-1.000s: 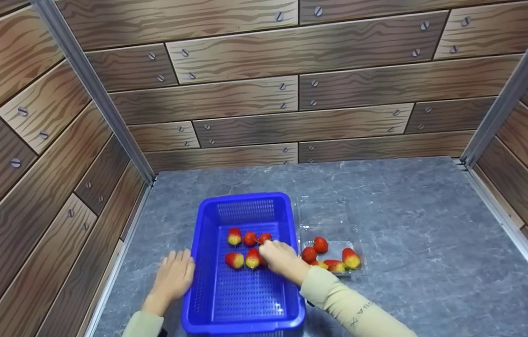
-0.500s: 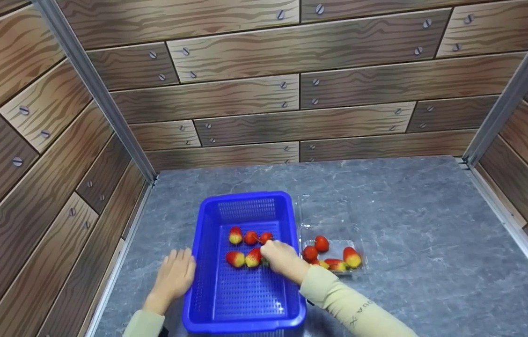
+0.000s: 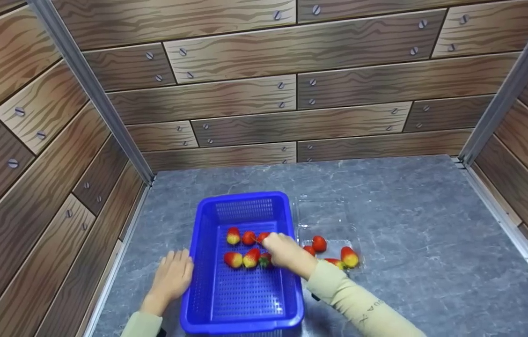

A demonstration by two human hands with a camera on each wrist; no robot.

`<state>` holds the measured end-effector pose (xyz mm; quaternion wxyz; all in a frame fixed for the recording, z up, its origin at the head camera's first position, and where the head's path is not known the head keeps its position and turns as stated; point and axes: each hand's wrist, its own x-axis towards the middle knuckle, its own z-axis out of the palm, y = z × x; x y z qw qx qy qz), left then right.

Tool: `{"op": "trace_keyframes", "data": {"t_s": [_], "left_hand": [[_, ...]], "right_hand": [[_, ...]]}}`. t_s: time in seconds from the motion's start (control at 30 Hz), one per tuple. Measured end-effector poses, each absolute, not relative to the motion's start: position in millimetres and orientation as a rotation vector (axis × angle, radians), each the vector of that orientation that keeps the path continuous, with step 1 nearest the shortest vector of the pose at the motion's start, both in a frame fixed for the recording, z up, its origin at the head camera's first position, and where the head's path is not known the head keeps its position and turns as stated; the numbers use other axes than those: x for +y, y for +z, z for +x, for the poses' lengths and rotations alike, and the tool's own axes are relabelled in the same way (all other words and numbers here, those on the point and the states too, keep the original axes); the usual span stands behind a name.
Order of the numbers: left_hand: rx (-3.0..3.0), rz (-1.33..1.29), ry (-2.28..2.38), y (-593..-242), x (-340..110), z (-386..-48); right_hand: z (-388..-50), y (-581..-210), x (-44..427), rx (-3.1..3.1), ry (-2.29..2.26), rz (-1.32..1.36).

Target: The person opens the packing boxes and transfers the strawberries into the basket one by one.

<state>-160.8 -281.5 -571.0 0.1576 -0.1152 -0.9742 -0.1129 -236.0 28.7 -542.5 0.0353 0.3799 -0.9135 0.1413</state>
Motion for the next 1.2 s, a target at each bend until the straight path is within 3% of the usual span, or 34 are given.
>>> {"op": "trace_keyframes", "data": {"t_s": [0.57,1.2], "left_hand": [[-2.779,-0.345,-0.330,-572,-283,-161],[-2.793,-0.348,-0.347,-573,-283,-161]], "right_hand": [[-254,-510,76,-2.707,1.146,1.034],[-258,-523,162,-2.942,0.982,0.546]]}}
